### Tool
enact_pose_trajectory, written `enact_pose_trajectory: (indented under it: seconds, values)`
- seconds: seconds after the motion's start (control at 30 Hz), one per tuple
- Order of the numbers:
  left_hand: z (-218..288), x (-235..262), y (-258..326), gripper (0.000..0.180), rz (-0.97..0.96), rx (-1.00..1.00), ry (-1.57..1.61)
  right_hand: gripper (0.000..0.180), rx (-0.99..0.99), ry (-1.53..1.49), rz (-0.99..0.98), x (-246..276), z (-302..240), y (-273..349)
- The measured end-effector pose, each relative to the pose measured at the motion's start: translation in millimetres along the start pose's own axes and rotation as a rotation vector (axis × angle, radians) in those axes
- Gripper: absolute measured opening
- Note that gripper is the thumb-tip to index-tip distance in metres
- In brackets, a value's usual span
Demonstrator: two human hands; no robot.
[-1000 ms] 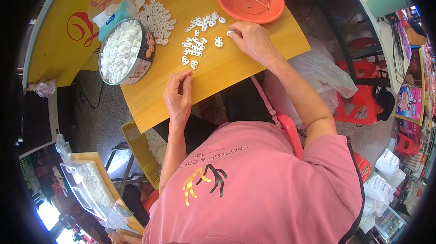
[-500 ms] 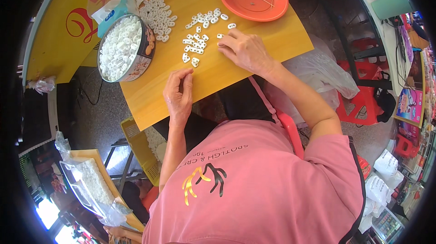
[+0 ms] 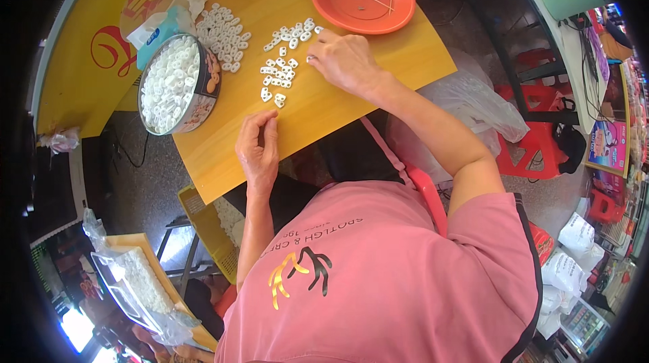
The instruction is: Manually inserting small metal pins into white plastic components on a workbench.
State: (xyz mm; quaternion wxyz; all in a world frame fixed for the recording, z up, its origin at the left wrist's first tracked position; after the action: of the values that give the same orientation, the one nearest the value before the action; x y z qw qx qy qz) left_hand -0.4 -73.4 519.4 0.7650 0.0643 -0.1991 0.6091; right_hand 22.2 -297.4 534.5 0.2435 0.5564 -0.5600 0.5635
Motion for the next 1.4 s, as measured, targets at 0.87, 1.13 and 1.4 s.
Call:
enact_pose_trajectory:
  seconds: [0.87,1.13,1.4]
  values:
    - [27,-65,-15,0.015,-0.249,0.471,0.847,0.012,-0.248,-1.038,0.022,51,-23,24]
    - [25,-71,-22,0.016,-0.292,0.486,0.769,0.010,-0.220,-1.006,-0.075,49,-7,21]
    - [22,-66,-26,0.014,-0.238,0.535,0.648,0.010,0.102,-0.011,0.195,69,113,-13]
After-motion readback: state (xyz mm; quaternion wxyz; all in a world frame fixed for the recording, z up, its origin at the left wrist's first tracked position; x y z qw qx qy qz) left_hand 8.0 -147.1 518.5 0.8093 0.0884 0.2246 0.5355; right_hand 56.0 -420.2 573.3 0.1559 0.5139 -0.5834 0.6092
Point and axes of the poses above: each hand's wrist, its own y-axis away from the middle knuckle, its own x-axis out of the back of the hand, z = x × y, the point moved 4 cm from there along -y, towards the middle knuckle, and after that the axes turned 11 degrees about x, right-handed, at the moved point
